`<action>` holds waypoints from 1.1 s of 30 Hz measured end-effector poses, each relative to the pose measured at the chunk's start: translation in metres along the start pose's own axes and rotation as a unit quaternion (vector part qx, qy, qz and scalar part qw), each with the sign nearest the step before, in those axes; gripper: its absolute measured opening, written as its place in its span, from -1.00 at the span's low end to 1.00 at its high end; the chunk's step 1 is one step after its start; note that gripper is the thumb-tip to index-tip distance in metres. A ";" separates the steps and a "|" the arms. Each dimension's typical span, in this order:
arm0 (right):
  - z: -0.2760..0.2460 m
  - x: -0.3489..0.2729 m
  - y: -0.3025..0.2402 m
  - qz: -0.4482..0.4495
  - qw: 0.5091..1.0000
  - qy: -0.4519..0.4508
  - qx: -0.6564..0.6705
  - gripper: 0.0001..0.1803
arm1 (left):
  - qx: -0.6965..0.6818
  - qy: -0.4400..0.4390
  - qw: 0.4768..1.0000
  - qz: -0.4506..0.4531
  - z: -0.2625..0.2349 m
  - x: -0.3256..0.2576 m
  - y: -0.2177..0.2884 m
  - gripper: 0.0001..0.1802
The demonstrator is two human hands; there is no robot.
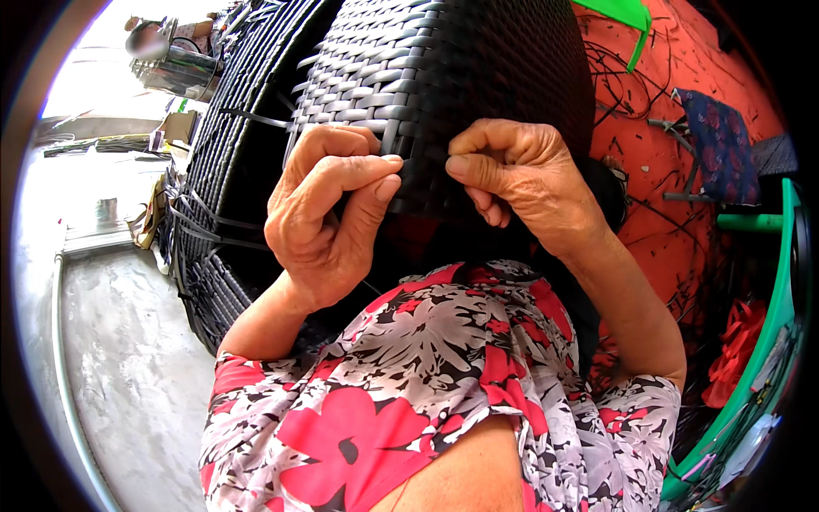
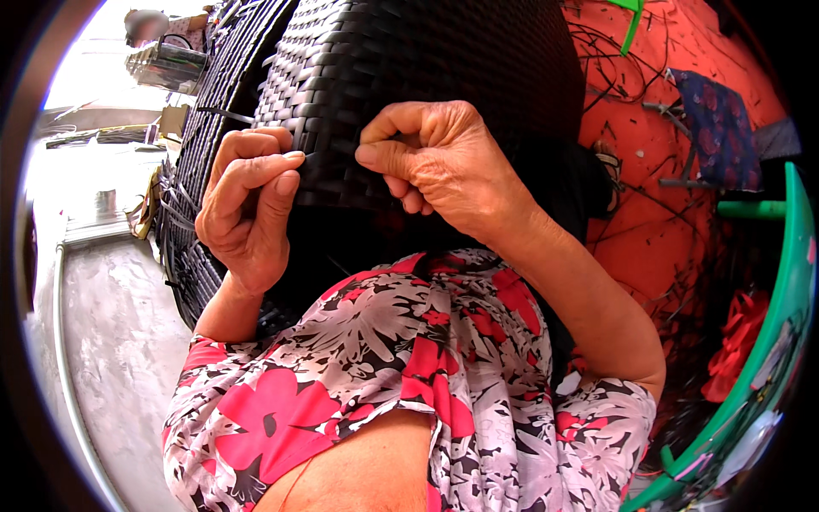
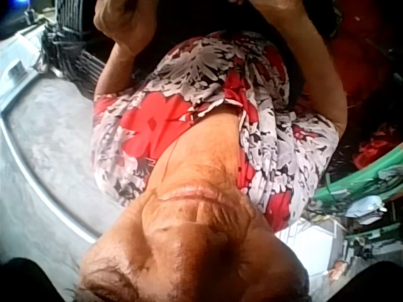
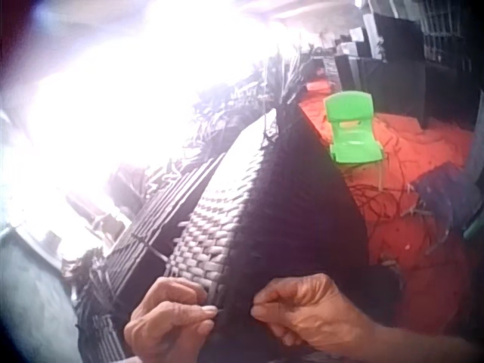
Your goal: The person weaves black plastic strips into a wicker furniture frame by hand, pulling the strips through the mesh and tucking the ends into the structure.
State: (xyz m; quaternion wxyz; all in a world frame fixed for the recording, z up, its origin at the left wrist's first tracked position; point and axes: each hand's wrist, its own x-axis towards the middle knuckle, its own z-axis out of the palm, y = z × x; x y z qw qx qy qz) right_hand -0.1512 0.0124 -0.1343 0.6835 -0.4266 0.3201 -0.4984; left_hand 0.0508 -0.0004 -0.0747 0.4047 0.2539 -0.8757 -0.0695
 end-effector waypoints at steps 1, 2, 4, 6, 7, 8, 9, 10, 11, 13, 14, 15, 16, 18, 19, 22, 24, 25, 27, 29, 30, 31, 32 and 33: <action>0.000 0.000 -0.001 -0.005 1.000 -0.001 -0.001 -0.86 | -0.001 0.000 1.000 -0.002 0.000 0.000 0.000 -0.83; 0.001 0.000 -0.001 0.009 1.000 0.008 -0.016 -0.85 | -0.003 0.000 1.000 -0.003 0.000 0.000 0.000 -0.83; 0.003 -0.001 -0.004 0.013 0.999 0.011 -0.032 -0.83 | -0.006 -0.002 1.000 -0.004 0.000 0.000 0.000 -0.82; 0.006 -0.001 -0.008 0.021 0.999 0.018 -0.047 -0.82 | -0.010 -0.005 1.000 -0.001 0.000 0.001 -0.001 -0.82; 0.007 -0.002 -0.010 0.020 0.999 0.018 -0.046 -0.81 | -0.016 -0.003 1.000 0.007 0.000 0.001 -0.001 -0.82; 0.008 -0.003 -0.013 0.020 0.999 0.018 -0.046 -0.80 | -0.014 -0.007 1.000 0.003 0.000 0.002 -0.002 -0.82; 0.008 -0.004 -0.015 0.028 0.998 0.027 -0.052 -0.80 | -0.016 -0.008 1.000 0.005 -0.001 0.002 -0.002 -0.82; 0.008 -0.006 -0.017 0.037 0.997 0.036 -0.058 -0.80 | -0.017 -0.010 1.000 0.006 -0.001 0.003 -0.002 -0.82; 0.008 -0.007 -0.020 0.037 0.997 0.043 -0.060 -0.80 | -0.016 -0.017 1.000 0.007 -0.002 0.003 -0.002 -0.82; 0.007 -0.007 -0.024 0.045 0.995 0.040 -0.081 -0.80 | -0.011 -0.033 0.999 -0.004 -0.004 0.003 -0.001 -0.82; 0.006 -0.007 -0.027 0.045 0.994 0.038 -0.090 -0.80 | -0.013 -0.038 0.999 0.004 -0.005 0.004 -0.001 -0.83; 0.006 -0.007 -0.029 0.050 0.992 0.038 -0.111 -0.79 | -0.013 -0.046 0.999 -0.002 -0.006 0.004 -0.001 -0.85; 0.005 -0.006 -0.032 0.054 0.989 0.038 -0.133 -0.79 | -0.022 -0.048 0.999 0.013 -0.007 0.004 -0.001 -0.86; 0.005 -0.002 -0.037 0.060 0.984 0.027 -0.163 -0.78 | 0.009 -0.046 0.998 0.047 -0.008 0.004 -0.003 -0.82; 0.005 0.000 -0.039 0.061 0.981 0.022 -0.182 -0.78 | 0.020 -0.042 0.996 0.074 -0.008 0.005 -0.004 -0.79; 0.005 0.004 -0.044 0.057 0.971 0.010 -0.230 -0.79 | 0.004 -0.043 0.996 0.085 -0.008 0.005 -0.007 -0.78; 0.005 0.006 -0.046 0.077 0.981 0.004 -0.177 -0.77 | 0.002 -0.043 0.996 0.081 -0.007 0.004 -0.008 -0.78; 0.005 0.007 -0.046 0.087 0.984 0.005 -0.156 -0.76 | -0.001 -0.042 0.996 0.077 -0.007 0.004 -0.008 -0.79; 0.005 0.008 -0.046 0.081 0.988 -0.010 -0.133 -0.74 | -0.004 -0.040 0.996 0.075 -0.007 0.004 -0.007 -0.78; 0.004 0.010 -0.046 0.071 0.989 -0.022 -0.131 -0.72 | -0.005 -0.038 0.996 0.075 -0.006 0.004 -0.007 -0.78; 0.004 0.011 -0.047 0.065 0.987 -0.026 -0.141 -0.71 | -0.006 -0.037 0.996 0.076 -0.006 0.004 -0.007 -0.78; 0.003 0.012 -0.047 0.059 0.986 -0.030 -0.151 -0.69 | -0.010 -0.036 0.997 0.071 -0.006 0.004 -0.007 -0.78; 0.003 0.013 -0.048 0.050 0.985 -0.032 -0.165 -0.68 | -0.008 -0.038 0.996 0.077 -0.006 0.004 -0.007 -0.78; 0.003 0.013 -0.048 0.041 0.982 -0.033 -0.179 -0.66 | -0.008 -0.038 0.996 0.076 -0.006 0.005 -0.007 -0.78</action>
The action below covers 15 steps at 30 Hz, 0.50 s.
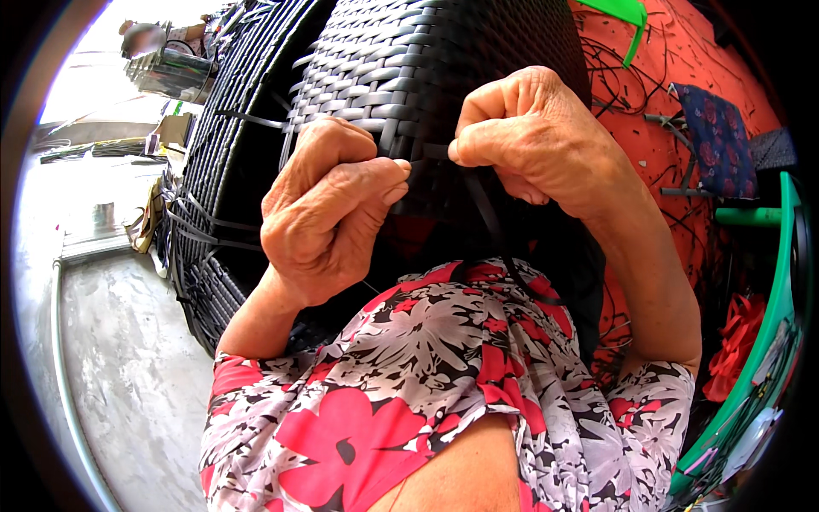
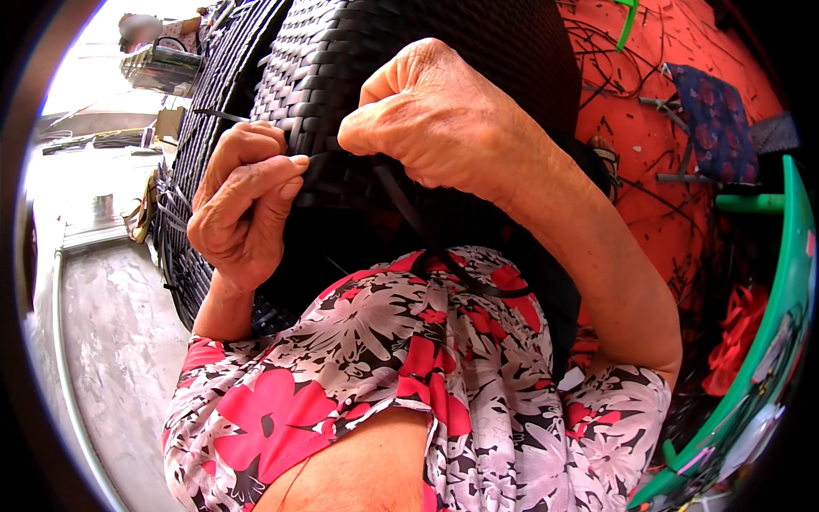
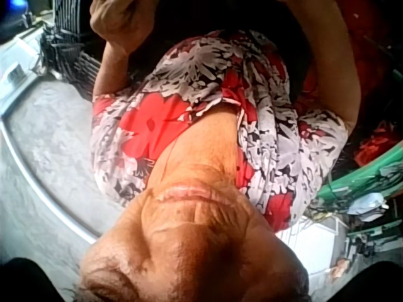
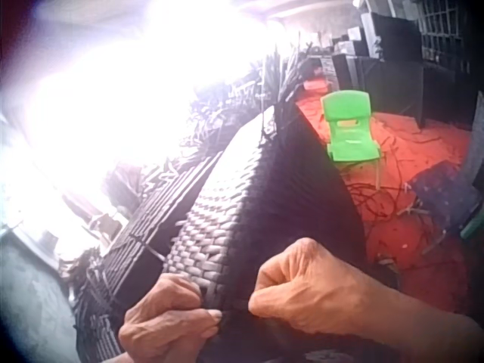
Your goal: The person weaves black plastic strips into a wicker furniture frame by hand, pulling the strips through the mesh and tucking the ends into the structure.
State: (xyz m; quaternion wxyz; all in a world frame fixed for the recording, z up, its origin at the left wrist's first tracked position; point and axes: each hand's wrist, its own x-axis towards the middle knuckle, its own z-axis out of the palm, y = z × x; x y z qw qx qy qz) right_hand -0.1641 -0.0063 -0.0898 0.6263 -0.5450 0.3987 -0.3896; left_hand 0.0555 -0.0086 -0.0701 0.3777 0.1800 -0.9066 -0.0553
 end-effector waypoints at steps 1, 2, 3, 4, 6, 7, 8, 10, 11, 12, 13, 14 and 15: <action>0.000 0.000 -0.001 0.009 0.999 0.018 -0.029 -0.64 | 0.000 0.001 1.000 -0.001 0.000 0.000 0.000 -0.79; 0.001 0.000 -0.001 -0.006 0.999 0.015 -0.032 -0.63 | 0.008 -0.001 1.000 0.003 0.000 0.001 0.000 -0.79; 0.001 0.000 -0.001 -0.004 0.998 0.031 -0.048 -0.63 | 0.016 -0.003 1.000 0.006 -0.001 0.001 0.001 -0.79; 0.002 -0.001 -0.002 0.007 0.997 0.038 -0.062 -0.62 | 0.021 -0.007 1.000 0.013 -0.001 0.002 0.002 -0.78; 0.003 -0.001 -0.002 0.004 0.997 0.043 -0.066 -0.63 | 0.044 -0.019 0.998 0.030 -0.001 0.003 0.004 -0.78; 0.003 -0.002 -0.001 0.006 0.997 0.041 -0.067 -0.63 | 0.052 -0.024 0.998 0.035 -0.001 0.004 0.004 -0.77; 0.003 -0.002 0.000 0.003 0.998 0.030 -0.052 -0.66 | 0.055 -0.026 0.997 0.044 -0.001 0.005 0.005 -0.77; 0.002 -0.003 0.003 -0.024 1.000 0.002 -0.007 -0.70 | 0.052 -0.026 0.997 0.046 0.001 0.007 0.006 -0.76; 0.001 -0.003 0.006 -0.006 1.000 0.005 0.008 -0.73 | 0.045 -0.021 0.998 0.044 0.002 0.007 0.006 -0.77; 0.000 -0.004 0.009 -0.008 0.999 -0.001 0.038 -0.76 | 0.035 -0.016 0.999 0.037 0.004 0.007 0.006 -0.77; -0.001 -0.006 0.013 -0.011 0.998 -0.007 0.067 -0.78 | 0.028 -0.014 0.999 0.027 0.005 0.007 0.006 -0.78; -0.002 -0.007 0.017 -0.015 0.997 -0.009 0.078 -0.80 | 0.027 -0.005 0.999 0.023 0.007 0.007 0.006 -0.79; -0.002 -0.009 0.021 -0.020 0.996 -0.011 0.089 -0.81 | 0.028 -0.001 0.999 0.016 0.008 0.007 0.006 -0.79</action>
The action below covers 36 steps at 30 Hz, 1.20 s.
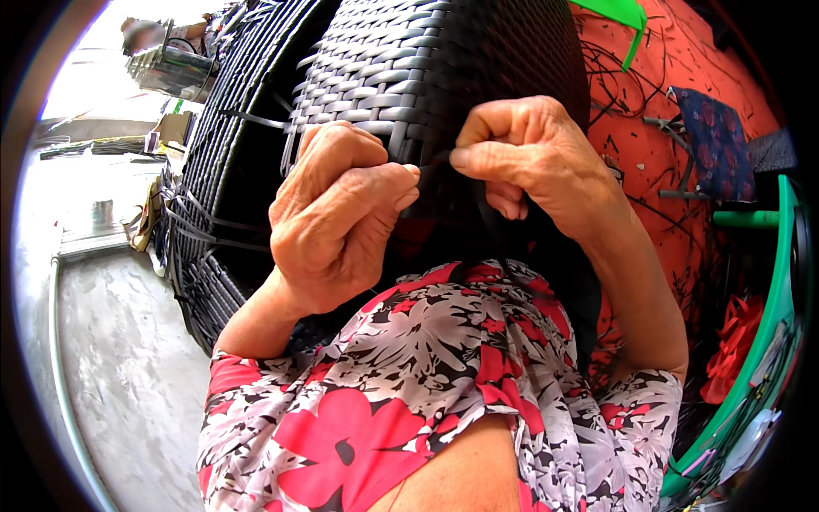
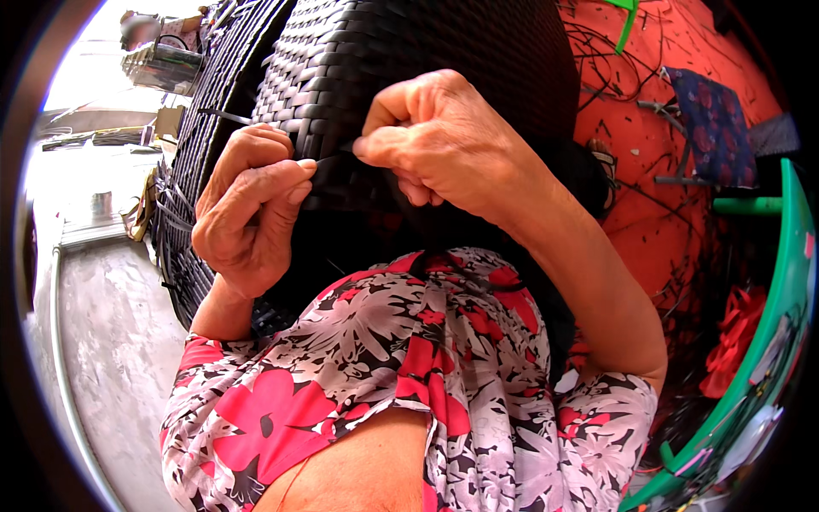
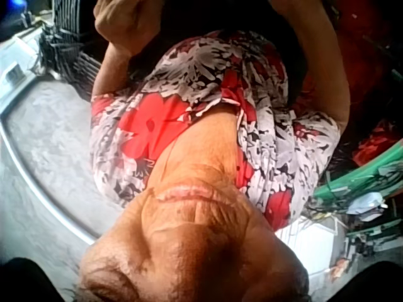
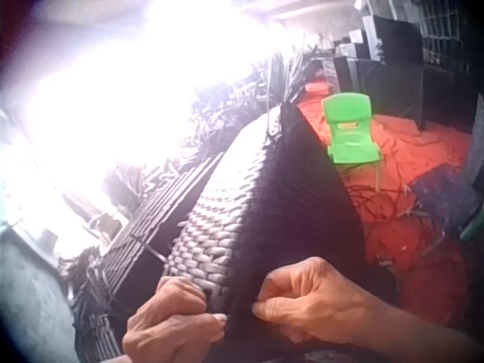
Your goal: The person weaves black plastic strips into a wicker furniture frame by hand, pulling the strips through the mesh and tucking the ends into the structure.
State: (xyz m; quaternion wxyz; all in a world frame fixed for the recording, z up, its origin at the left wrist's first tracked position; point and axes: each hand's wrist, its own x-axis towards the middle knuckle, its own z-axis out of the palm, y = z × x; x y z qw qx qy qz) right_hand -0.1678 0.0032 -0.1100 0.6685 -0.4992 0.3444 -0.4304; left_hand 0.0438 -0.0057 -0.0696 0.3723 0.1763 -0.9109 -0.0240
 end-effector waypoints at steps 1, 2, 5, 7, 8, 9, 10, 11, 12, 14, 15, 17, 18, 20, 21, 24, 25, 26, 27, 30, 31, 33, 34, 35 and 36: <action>0.000 -0.002 0.004 0.004 1.000 0.007 -0.001 -0.82 | -0.003 0.004 1.000 -0.002 0.001 0.000 0.000 -0.80; -0.001 -0.003 0.007 0.007 1.000 0.005 0.012 -0.82 | 0.001 0.003 1.000 -0.007 0.002 0.000 0.001 -0.80; -0.001 -0.004 0.010 -0.006 1.000 0.018 0.017 -0.80 | -0.002 0.001 1.000 -0.008 0.003 -0.001 0.001 -0.80; -0.001 -0.005 0.008 -0.018 1.000 0.004 0.020 -0.80 | -0.009 0.003 1.000 -0.010 0.003 0.000 0.001 -0.79; -0.001 -0.006 0.006 -0.029 0.999 -0.002 0.021 -0.80 | -0.009 0.004 1.000 -0.009 0.003 0.000 0.001 -0.79; -0.001 -0.007 0.003 0.000 1.000 0.011 0.023 -0.80 | -0.009 0.005 1.000 -0.007 0.003 0.000 0.001 -0.79; 0.000 -0.008 0.002 0.014 0.999 0.018 0.032 -0.80 | -0.009 0.007 1.000 -0.007 0.002 0.000 0.001 -0.79; 0.001 -0.009 0.000 0.010 0.999 0.016 0.049 -0.79 | -0.006 0.006 1.000 -0.007 0.002 0.000 0.000 -0.79; 0.003 -0.009 -0.001 0.029 0.998 0.037 0.029 -0.79 | -0.003 0.005 1.000 -0.008 0.002 -0.001 0.000 -0.79; 0.005 -0.009 -0.003 0.027 0.998 0.060 0.004 -0.77 | -0.001 0.004 1.000 -0.007 0.001 -0.002 0.000 -0.79; 0.005 -0.008 -0.004 0.027 0.997 0.068 -0.016 -0.76 | -0.001 0.003 1.000 -0.006 0.001 -0.002 0.000 -0.79; 0.005 -0.004 -0.006 0.039 0.993 0.086 -0.069 -0.73 | -0.003 0.003 1.000 -0.005 0.001 -0.003 0.000 -0.79; 0.004 -0.002 -0.007 0.021 0.995 0.064 -0.077 -0.75 | -0.005 0.002 1.000 -0.006 0.000 -0.004 0.000 -0.79; 0.002 0.000 -0.010 0.025 0.990 0.054 -0.127 -0.77 | -0.006 0.002 1.000 -0.007 -0.001 -0.004 0.000 -0.78; 0.001 0.001 -0.011 0.018 0.993 0.035 -0.108 -0.78 | -0.006 0.002 1.000 -0.007 -0.001 -0.004 0.000 -0.78; -0.001 0.001 -0.010 0.016 0.997 0.012 -0.070 -0.79 | -0.005 0.001 1.000 -0.007 -0.001 -0.004 0.000 -0.78; -0.002 0.000 -0.009 0.021 0.999 0.013 -0.043 -0.80 | -0.005 -0.002 1.000 -0.008 0.000 -0.003 0.000 -0.78; -0.002 0.000 -0.007 0.016 1.000 0.007 -0.009 -0.81 | -0.006 0.000 1.000 -0.008 0.000 -0.003 0.000 -0.78; -0.003 0.000 -0.004 0.020 1.000 0.003 0.005 -0.82 | -0.008 0.001 1.000 -0.010 0.001 -0.003 0.000 -0.78; -0.004 0.000 0.004 0.014 1.000 -0.005 0.027 -0.81 | -0.012 0.002 1.000 -0.010 0.002 -0.002 -0.001 -0.78; -0.005 0.001 0.006 -0.005 0.999 -0.018 0.043 -0.81 | -0.013 -0.001 1.000 -0.013 0.002 -0.002 -0.001 -0.78; -0.004 0.001 0.008 -0.008 0.999 -0.012 0.030 -0.82 | -0.010 0.001 1.000 -0.011 0.002 -0.003 0.000 -0.78; -0.004 0.001 0.009 -0.017 0.999 -0.018 0.025 -0.82 | -0.009 0.000 1.000 -0.012 0.002 -0.003 0.000 -0.78; -0.002 0.001 0.010 -0.022 1.000 -0.017 0.009 -0.82 | -0.009 0.002 1.000 -0.013 0.001 -0.003 0.001 -0.78; 0.000 0.002 0.010 -0.042 0.999 -0.021 -0.005 -0.82 | -0.010 0.003 1.000 -0.013 0.001 -0.004 0.001 -0.78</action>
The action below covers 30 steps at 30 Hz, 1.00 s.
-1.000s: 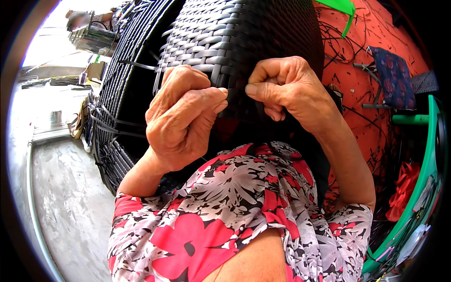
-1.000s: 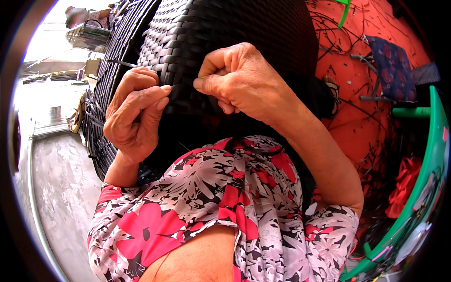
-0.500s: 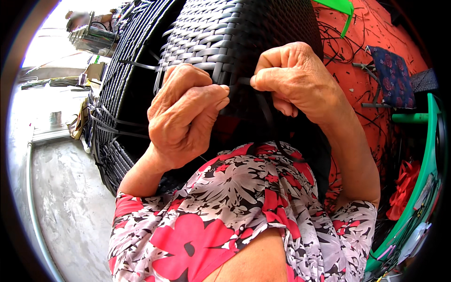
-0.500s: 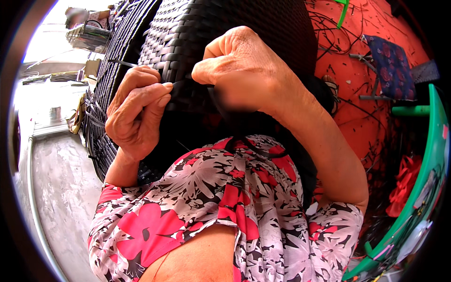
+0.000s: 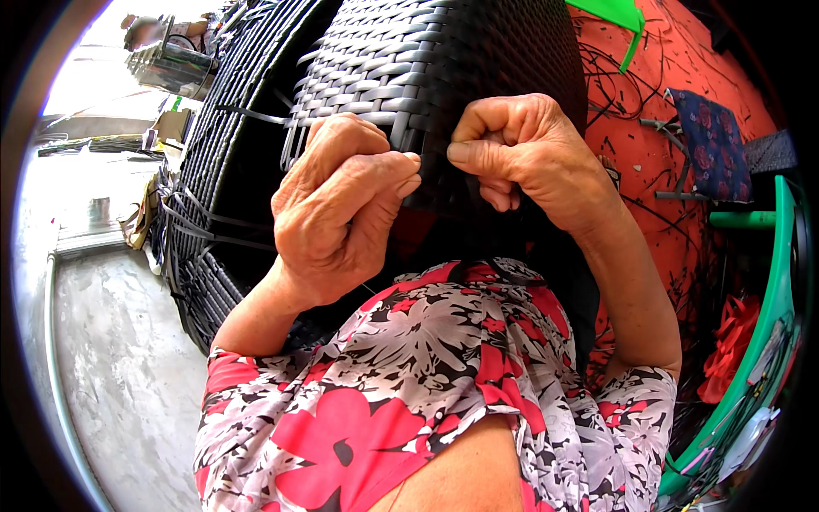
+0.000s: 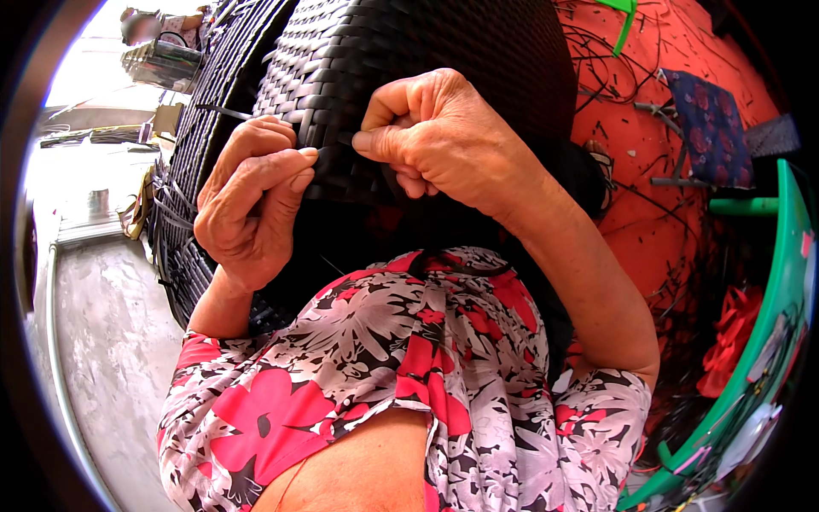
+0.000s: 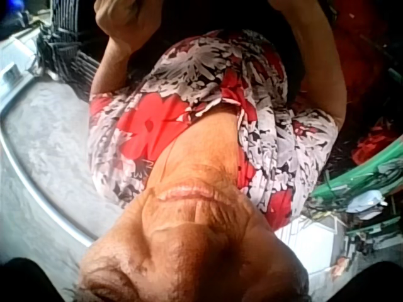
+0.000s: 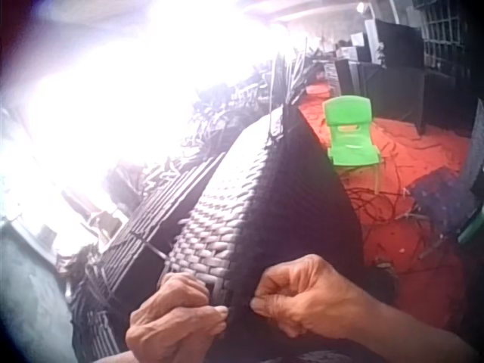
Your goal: The person weaves black plastic strips into a wicker furniture frame by hand, pulling the strips through the mesh and tucking the ends into the structure.
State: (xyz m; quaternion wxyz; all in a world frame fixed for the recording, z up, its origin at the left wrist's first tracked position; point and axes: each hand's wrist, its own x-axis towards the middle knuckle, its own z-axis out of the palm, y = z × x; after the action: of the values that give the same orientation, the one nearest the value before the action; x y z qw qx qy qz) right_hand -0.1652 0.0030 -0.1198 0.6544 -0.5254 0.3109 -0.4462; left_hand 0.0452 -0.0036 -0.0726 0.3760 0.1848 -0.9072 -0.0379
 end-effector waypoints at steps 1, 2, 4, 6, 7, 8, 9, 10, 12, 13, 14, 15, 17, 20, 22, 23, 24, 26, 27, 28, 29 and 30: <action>0.002 0.001 0.000 0.004 1.000 0.013 0.000 -0.82 | -0.005 0.004 1.000 -0.006 0.000 0.000 0.000 -0.79; 0.005 0.001 0.001 -0.006 1.000 0.023 0.001 -0.81 | 0.000 0.004 1.000 0.001 0.000 -0.001 0.000 -0.79; 0.010 0.004 0.003 -0.030 0.999 0.041 0.000 -0.80 | 0.002 0.005 1.000 0.000 0.001 -0.001 -0.001 -0.79; 0.015 0.007 0.005 -0.055 0.997 0.057 -0.006 -0.79 | 0.002 0.015 1.000 0.009 0.003 -0.002 -0.003 -0.79; 0.017 0.008 0.005 -0.057 0.996 0.063 -0.007 -0.79 | 0.002 0.018 1.000 0.010 0.003 -0.002 -0.003 -0.79; 0.019 0.008 0.006 -0.059 0.996 0.070 -0.009 -0.79 | 0.008 0.021 1.000 0.010 0.004 -0.002 -0.003 -0.80; 0.020 0.008 0.007 -0.061 0.995 0.077 -0.010 -0.79 | 0.013 0.024 1.000 0.011 0.004 -0.002 -0.003 -0.80; 0.021 0.007 0.007 -0.068 0.993 0.089 -0.032 -0.79 | 0.014 0.033 0.999 -0.002 0.006 -0.002 -0.002 -0.81; 0.021 0.006 0.007 -0.083 0.987 0.114 -0.077 -0.79 | 0.008 0.044 0.998 -0.053 0.004 0.000 0.004 -0.82; 0.021 0.005 0.006 -0.111 0.978 0.122 -0.131 -0.79 | 0.006 0.048 0.996 -0.078 0.002 0.002 0.006 -0.82; 0.021 0.004 0.005 -0.135 0.965 0.131 -0.180 -0.80 | -0.021 0.052 0.992 -0.110 -0.003 0.006 0.008 -0.83; 0.020 0.004 0.004 -0.162 0.948 0.141 -0.233 -0.80 | -0.069 0.059 0.978 -0.186 -0.007 0.009 0.012 -0.87; 0.018 0.005 0.002 -0.156 0.955 0.139 -0.212 -0.79 | -0.041 0.010 0.976 -0.213 -0.019 0.024 0.006 -0.86; 0.015 0.004 -0.003 -0.089 0.981 0.106 -0.137 -0.78 | -0.038 -0.121 0.964 -0.234 -0.027 0.045 -0.002 -0.77; 0.014 0.003 -0.008 -0.055 0.989 0.089 -0.107 -0.78 | -0.020 -0.205 0.951 -0.229 -0.026 0.056 -0.007 -0.76; 0.014 0.002 -0.010 -0.055 0.988 0.088 -0.112 -0.79 | -0.011 -0.231 0.947 -0.224 -0.025 0.060 -0.009 -0.76; 0.014 0.000 -0.012 -0.055 0.988 0.087 -0.118 -0.79 | -0.007 -0.249 0.945 -0.211 -0.023 0.062 -0.009 -0.75; 0.013 -0.003 -0.014 -0.045 0.986 0.091 -0.133 -0.80 | 0.021 -0.242 0.953 -0.182 -0.021 0.064 -0.009 -0.73; 0.012 -0.005 -0.015 -0.035 0.985 0.095 -0.142 -0.80 | 0.028 -0.229 0.962 -0.147 -0.020 0.064 -0.008 -0.72; 0.011 -0.007 -0.015 -0.046 0.984 0.091 -0.145 -0.80 | 0.038 -0.230 0.964 -0.125 -0.020 0.064 -0.008 -0.73; 0.010 -0.009 -0.015 -0.036 0.983 0.098 -0.150 -0.81 | 0.052 -0.222 0.965 -0.130 -0.018 0.064 -0.008 -0.75; 0.009 -0.011 -0.014 -0.047 0.983 0.095 -0.149 -0.82 | 0.061 -0.212 0.968 -0.121 -0.016 0.063 -0.008 -0.77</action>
State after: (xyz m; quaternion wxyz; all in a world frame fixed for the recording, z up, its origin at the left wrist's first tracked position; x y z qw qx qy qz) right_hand -0.1657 0.0162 -0.1047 0.5142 -0.5862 0.4100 -0.4731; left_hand 0.0181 -0.0327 -0.0202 0.1554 0.3041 -0.9376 -0.0658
